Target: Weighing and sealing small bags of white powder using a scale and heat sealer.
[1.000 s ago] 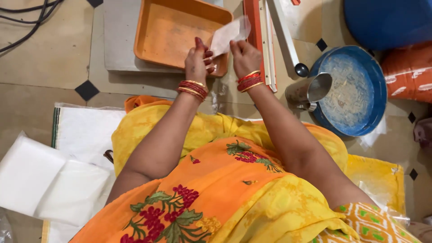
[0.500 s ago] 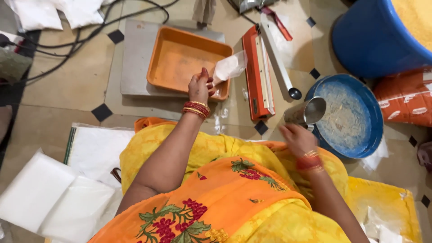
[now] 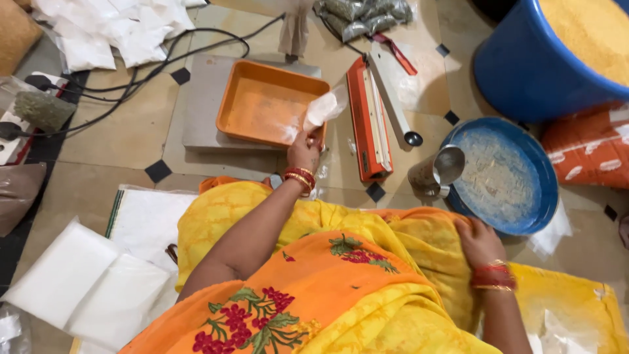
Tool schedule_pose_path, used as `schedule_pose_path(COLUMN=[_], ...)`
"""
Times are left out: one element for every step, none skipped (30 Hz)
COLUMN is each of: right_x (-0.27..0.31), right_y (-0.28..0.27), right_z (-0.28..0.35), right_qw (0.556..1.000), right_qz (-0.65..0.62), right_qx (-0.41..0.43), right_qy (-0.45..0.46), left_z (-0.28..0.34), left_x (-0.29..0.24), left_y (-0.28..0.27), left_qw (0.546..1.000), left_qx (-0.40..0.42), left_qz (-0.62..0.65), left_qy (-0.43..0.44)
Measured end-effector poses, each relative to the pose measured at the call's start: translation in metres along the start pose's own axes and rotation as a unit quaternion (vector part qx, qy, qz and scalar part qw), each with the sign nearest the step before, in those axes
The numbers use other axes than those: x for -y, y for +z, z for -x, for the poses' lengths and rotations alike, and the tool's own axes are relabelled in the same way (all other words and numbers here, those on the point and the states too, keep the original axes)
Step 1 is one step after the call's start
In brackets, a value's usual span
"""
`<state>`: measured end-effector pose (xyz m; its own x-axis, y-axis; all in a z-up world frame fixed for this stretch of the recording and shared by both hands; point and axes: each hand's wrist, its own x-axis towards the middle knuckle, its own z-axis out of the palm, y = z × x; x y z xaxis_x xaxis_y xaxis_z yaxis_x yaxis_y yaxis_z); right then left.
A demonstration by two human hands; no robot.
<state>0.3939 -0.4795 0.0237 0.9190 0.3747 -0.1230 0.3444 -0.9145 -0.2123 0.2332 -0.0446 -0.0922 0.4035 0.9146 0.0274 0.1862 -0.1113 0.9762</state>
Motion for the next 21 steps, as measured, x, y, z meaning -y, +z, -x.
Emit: schedule_pose_path(right_x=[0.024, 0.047, 0.07, 0.08, 0.089, 0.102, 0.102, 0.103, 0.103, 0.106, 0.11, 0.113, 0.116, 0.121, 0.125, 0.127, 0.128, 0.129, 0.129, 0.13, 0.13], right_y=[-0.002, -0.002, -0.002, 0.001, 0.005, 0.008, 0.014, 0.018, 0.023, 0.02, 0.017, 0.013, 0.009, 0.005, 0.002, 0.001, 0.0, 0.0, 0.001, 0.001, 0.001], right_z=[0.004, 0.011, 0.016, 0.015, 0.013, 0.007, 0.004, -0.002, -0.008, -0.007, -0.007, -0.007, -0.006, -0.006, -0.004, -0.006, -0.007, -0.005, -0.007, -0.009, -0.009], right_qw=[1.0, 0.996, 0.985, 0.986, 0.982, 0.977, 0.977, 0.974, 0.97, 0.97, 0.972, 0.973, 0.973, 0.971, 0.968, 0.968, 0.967, 0.967, 0.967, 0.969, 0.971], right_qz=[0.0, 0.074, 0.146, 0.146, 0.162, 0.177, 0.175, 0.183, 0.19, 0.191, 0.174, 0.157, 0.159, 0.165, 0.17, 0.17, 0.171, 0.171, 0.17, 0.146, 0.122], right_qx=[0.005, -0.005, -0.014, -0.004, 0.016, 0.032, 0.037, 0.055, 0.073, 0.075, 0.099, 0.122, 0.124, 0.141, 0.157, 0.16, 0.16, 0.161, 0.165, 0.168, 0.172], right_qy=[0.005, -0.041, -0.088, -0.085, -0.1, -0.117, -0.115, -0.125, -0.136, -0.131, -0.125, -0.118, -0.114, -0.104, -0.095, -0.093, -0.096, -0.099, -0.097, -0.104, -0.111], left_z=[-0.003, -0.003, -0.004, -0.002, 0.0, -0.004, -0.005, -0.01, -0.015, -0.018, -0.022, -0.026, -0.029, -0.033, -0.036, -0.041, -0.046, -0.049, -0.053, -0.057, -0.06], left_x=[-0.008, -0.014, -0.019, -0.023, -0.027, -0.034, -0.031, -0.031, -0.031, -0.032, -0.032, -0.032, -0.029, -0.026, -0.024, -0.022, -0.021, -0.018, -0.023, -0.028, -0.034], left_y=[0.003, 0.005, 0.007, 0.01, 0.013, 0.017, 0.018, 0.022, 0.026, 0.029, 0.033, 0.037, 0.039, 0.039, 0.039, 0.037, 0.036, 0.033, 0.028, 0.023, 0.017], left_qw=[1.0, 0.999, 0.996, 0.997, 0.993, 0.989, 0.989, 0.986, 0.982, 0.983, 0.978, 0.974, 0.974, 0.968, 0.96, 0.961, 0.955, 0.949, 0.95, 0.945, 0.94], left_qx=[0.004, -0.008, -0.02, -0.016, -0.031, -0.047, -0.045, -0.057, -0.069, -0.064, -0.076, -0.087, -0.083, -0.101, -0.12, -0.117, -0.126, -0.133, -0.13, -0.137, -0.145], left_qz=[-0.004, -0.024, -0.043, -0.049, -0.073, -0.094, -0.099, -0.117, -0.136, -0.135, -0.154, -0.172, -0.171, -0.18, -0.189, -0.19, -0.185, -0.18, -0.183, -0.173, -0.163], left_qy=[-0.004, 0.034, 0.072, 0.066, 0.082, 0.103, 0.101, 0.106, 0.112, 0.111, 0.116, 0.121, 0.12, 0.143, 0.166, 0.165, 0.192, 0.22, 0.218, 0.24, 0.261])
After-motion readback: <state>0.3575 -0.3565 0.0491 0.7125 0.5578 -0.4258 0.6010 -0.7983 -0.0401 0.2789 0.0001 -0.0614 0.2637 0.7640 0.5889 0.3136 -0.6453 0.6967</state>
